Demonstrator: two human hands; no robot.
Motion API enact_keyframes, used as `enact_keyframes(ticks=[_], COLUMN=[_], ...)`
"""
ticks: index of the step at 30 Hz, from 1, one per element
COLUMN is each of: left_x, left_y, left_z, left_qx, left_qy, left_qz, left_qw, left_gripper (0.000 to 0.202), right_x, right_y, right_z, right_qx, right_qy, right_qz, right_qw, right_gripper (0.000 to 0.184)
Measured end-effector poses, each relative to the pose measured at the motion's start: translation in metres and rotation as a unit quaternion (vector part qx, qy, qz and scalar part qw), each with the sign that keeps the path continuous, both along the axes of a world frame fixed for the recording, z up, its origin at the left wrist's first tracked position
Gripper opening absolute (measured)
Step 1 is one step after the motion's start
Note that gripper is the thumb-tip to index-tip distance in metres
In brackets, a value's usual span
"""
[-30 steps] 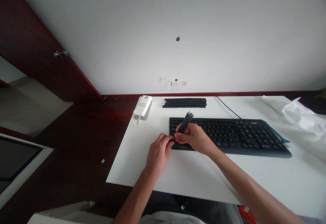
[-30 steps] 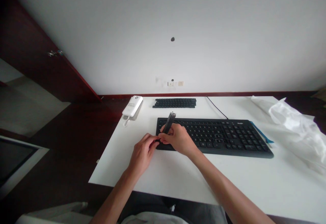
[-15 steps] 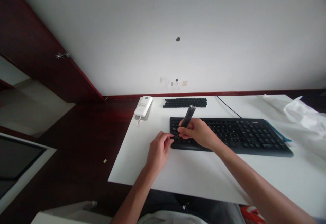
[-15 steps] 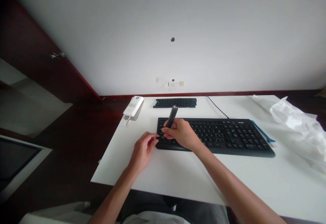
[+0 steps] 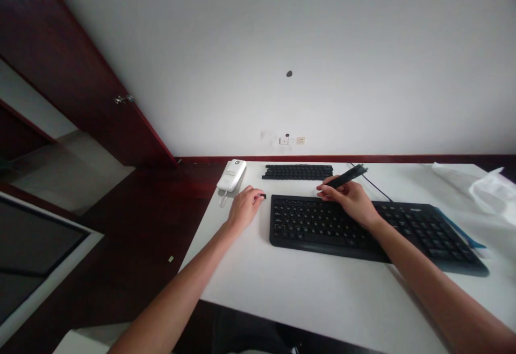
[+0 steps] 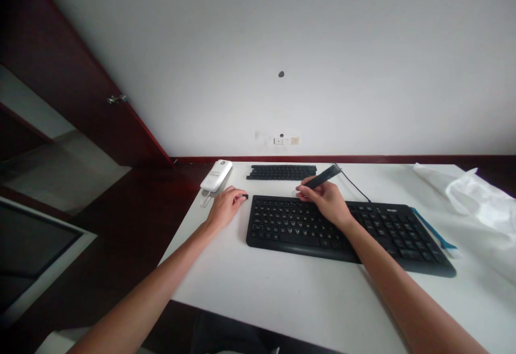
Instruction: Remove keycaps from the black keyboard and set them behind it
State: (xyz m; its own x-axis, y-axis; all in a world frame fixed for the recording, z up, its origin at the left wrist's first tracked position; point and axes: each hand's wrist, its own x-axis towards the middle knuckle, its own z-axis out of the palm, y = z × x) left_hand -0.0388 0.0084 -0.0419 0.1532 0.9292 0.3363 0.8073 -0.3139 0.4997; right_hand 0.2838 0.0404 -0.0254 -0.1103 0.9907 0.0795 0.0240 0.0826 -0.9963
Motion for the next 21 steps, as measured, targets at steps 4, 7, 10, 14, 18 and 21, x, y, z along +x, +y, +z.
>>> enact_keyframes(ticks=[4,7,10,14,18,21], left_x=[0.006,0.007,0.006,0.004,0.009,0.016], left_y=[0.024,0.033,0.034,0.033,0.039,0.047], left_z=[-0.004,-0.005,-0.009,-0.011,-0.005,0.000], left_qx=[0.018,0.027,0.034,0.036,0.029,0.020], left_qy=[0.028,0.029,0.012,0.005,0.028,0.050], left_qz=[0.009,0.016,0.029,0.027,0.019,0.022], left_qw=[0.999,0.999,0.999,0.999,0.999,0.998], left_gripper=[0.016,0.019,0.030,0.025,0.013,0.012], right_x=[-0.001,-0.001,-0.001,-0.001,0.000,0.000], right_y=[-0.003,-0.002,-0.002,-0.002,-0.002,-0.002], right_z=[-0.004,-0.004,-0.003,-0.002,-0.003,-0.003], right_qx=[0.030,0.021,0.017,0.020,0.010,0.000], right_qy=[-0.038,-0.036,-0.035,-0.045,-0.045,-0.036], right_qz=[0.031,0.027,0.021,0.019,0.016,0.018], right_qw=[0.998,0.999,0.999,0.999,0.999,0.999], right_gripper=[0.044,0.045,0.045,0.045,0.046,0.046])
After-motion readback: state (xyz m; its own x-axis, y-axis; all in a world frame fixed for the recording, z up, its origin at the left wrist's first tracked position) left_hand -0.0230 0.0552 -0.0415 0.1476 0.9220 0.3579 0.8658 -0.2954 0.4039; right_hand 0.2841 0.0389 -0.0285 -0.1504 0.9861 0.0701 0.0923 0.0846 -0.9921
